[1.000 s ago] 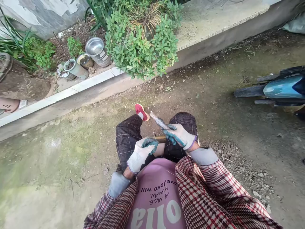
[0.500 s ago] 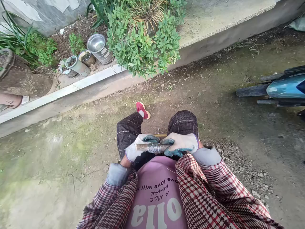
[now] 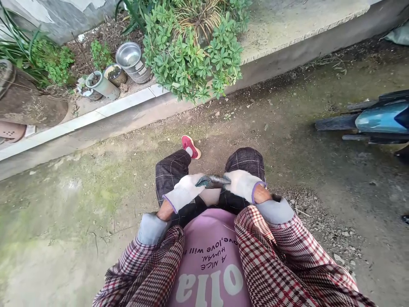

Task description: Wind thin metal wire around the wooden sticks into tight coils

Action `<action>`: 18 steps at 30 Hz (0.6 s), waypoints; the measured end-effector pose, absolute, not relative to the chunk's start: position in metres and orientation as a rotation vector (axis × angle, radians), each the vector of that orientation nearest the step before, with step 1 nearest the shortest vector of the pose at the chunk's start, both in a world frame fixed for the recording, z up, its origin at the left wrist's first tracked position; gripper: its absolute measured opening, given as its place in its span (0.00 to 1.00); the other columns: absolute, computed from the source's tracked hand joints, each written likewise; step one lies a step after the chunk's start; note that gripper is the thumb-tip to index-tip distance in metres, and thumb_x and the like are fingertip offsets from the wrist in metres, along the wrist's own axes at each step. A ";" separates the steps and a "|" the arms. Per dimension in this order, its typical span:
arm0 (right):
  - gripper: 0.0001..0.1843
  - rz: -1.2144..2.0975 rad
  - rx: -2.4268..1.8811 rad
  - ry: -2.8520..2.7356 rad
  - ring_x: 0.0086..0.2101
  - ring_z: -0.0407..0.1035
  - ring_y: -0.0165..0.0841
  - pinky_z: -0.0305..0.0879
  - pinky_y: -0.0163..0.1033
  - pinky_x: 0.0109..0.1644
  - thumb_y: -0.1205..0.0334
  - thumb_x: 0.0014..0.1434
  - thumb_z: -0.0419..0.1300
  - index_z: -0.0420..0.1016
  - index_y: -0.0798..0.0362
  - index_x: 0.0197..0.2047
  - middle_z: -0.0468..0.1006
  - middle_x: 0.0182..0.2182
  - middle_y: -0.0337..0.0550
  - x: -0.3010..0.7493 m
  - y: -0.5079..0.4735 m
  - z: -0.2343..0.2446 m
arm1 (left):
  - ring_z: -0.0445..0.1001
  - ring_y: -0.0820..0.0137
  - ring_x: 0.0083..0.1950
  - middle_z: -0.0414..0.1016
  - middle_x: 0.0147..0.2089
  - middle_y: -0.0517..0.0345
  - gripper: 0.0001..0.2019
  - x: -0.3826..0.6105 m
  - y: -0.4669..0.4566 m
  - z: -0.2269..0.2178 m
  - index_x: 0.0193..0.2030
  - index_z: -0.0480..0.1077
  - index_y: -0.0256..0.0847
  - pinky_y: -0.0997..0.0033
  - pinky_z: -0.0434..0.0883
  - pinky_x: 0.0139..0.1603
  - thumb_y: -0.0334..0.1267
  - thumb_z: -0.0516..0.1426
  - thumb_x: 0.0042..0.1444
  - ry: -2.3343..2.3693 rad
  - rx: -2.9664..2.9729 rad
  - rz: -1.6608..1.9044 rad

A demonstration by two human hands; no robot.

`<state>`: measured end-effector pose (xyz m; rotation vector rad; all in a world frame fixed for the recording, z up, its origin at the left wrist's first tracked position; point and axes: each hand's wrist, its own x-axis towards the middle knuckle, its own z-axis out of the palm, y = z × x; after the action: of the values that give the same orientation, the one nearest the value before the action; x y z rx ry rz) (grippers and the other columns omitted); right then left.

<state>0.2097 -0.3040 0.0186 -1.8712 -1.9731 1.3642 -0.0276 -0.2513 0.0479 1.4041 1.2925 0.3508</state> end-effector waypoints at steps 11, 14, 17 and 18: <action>0.11 1.302 -1.749 -1.677 0.29 0.65 0.32 0.60 0.38 0.36 0.53 0.62 0.61 0.73 0.51 0.33 0.75 0.28 0.38 0.213 -0.301 0.037 | 0.83 0.59 0.45 0.86 0.44 0.47 0.12 -0.024 -0.261 0.056 0.42 0.82 0.37 0.58 0.79 0.56 0.39 0.70 0.52 0.990 0.939 0.472; 0.15 1.402 -1.631 -1.513 0.28 0.62 0.31 0.58 0.38 0.33 0.48 0.60 0.63 0.72 0.51 0.32 0.71 0.25 0.36 0.213 -0.302 0.044 | 0.83 0.53 0.53 0.86 0.48 0.44 0.16 -0.023 -0.265 0.070 0.46 0.83 0.37 0.54 0.78 0.61 0.41 0.71 0.53 0.898 0.877 0.510; 0.18 1.431 -1.537 -1.360 0.28 0.61 0.31 0.59 0.38 0.32 0.46 0.59 0.66 0.74 0.52 0.32 0.71 0.26 0.37 0.211 -0.304 0.051 | 0.82 0.49 0.58 0.85 0.53 0.41 0.22 -0.022 -0.268 0.079 0.51 0.81 0.36 0.52 0.77 0.64 0.42 0.73 0.51 0.850 0.868 0.542; 0.19 1.433 -1.515 -1.305 0.29 0.62 0.32 0.59 0.38 0.32 0.45 0.59 0.66 0.75 0.53 0.32 0.71 0.27 0.37 0.210 -0.305 0.053 | 0.81 0.48 0.60 0.84 0.55 0.40 0.24 -0.022 -0.269 0.081 0.53 0.80 0.35 0.52 0.76 0.65 0.43 0.73 0.51 0.852 0.868 0.560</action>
<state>0.2097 -0.3050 0.0530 -1.5147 -1.3046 1.4329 -0.0222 -0.2693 0.0813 0.8684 0.8520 0.5595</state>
